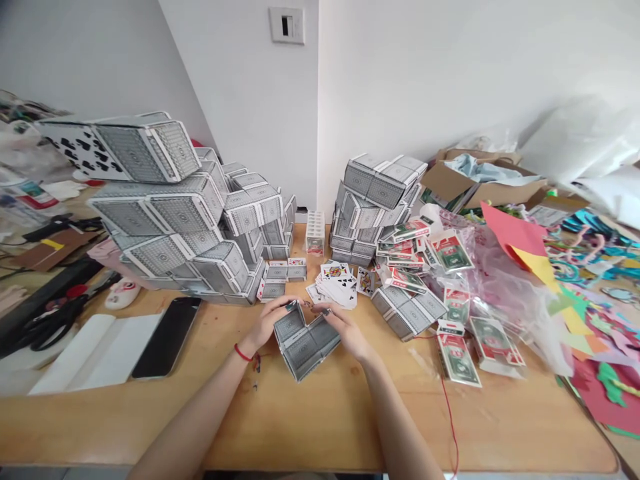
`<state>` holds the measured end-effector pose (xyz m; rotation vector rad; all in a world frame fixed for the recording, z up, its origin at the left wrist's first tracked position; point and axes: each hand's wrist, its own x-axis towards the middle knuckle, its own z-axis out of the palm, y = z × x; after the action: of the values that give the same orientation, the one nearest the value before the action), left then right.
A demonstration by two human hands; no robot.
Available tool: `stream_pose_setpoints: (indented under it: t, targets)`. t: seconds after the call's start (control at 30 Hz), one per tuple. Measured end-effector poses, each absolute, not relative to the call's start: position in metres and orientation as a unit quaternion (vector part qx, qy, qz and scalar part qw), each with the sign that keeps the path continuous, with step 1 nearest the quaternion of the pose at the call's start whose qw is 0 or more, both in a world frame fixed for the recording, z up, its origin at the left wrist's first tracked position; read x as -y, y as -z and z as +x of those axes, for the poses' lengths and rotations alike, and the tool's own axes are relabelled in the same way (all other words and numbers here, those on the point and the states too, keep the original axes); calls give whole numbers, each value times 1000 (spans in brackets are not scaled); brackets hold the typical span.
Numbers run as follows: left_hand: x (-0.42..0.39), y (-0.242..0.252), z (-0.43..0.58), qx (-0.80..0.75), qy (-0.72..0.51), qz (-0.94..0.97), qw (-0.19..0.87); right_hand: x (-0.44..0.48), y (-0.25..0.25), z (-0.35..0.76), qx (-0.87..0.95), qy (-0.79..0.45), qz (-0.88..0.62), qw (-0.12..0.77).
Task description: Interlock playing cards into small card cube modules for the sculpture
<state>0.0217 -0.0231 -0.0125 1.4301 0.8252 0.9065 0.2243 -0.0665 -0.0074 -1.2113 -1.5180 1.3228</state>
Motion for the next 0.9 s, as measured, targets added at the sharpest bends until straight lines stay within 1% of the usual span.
stream_pose_setpoints:
  t: [0.17, 0.3, 0.43, 0.5, 0.57, 0.6, 0.67, 0.73, 0.8, 0.9]
  targets:
    - [26, 23, 17, -370, -383, 613, 584, 60, 18, 235, 622, -434, -531, 378]
    - [30, 29, 15, -374, -386, 611, 581, 58, 21, 239, 635, -432, -532, 357]
    - [31, 29, 12, -360, -390, 645, 549, 60, 19, 242, 624, -444, -525, 370]
    - [27, 27, 10, -383, -425, 658, 491, 62, 18, 244, 609, -456, -517, 391]
    - [20, 25, 6, -423, -454, 683, 384, 65, 19, 246, 598, -473, -500, 411]
    - [16, 24, 4, -439, -448, 710, 319, 66, 20, 246, 597, -484, -488, 415]
    - [7, 24, -1, -453, -392, 776, 198, 67, 23, 246, 598, -498, -474, 413]
    - [2, 28, -4, -460, -315, 823, 111, 67, 25, 244, 599, -487, -485, 410]
    - [-1, 34, -4, -464, -250, 849, 46, 64, 27, 243, 602, -459, -507, 411]
    - [1, 44, -3, -463, -203, 862, -27, 55, 23, 244, 621, -425, -514, 411]
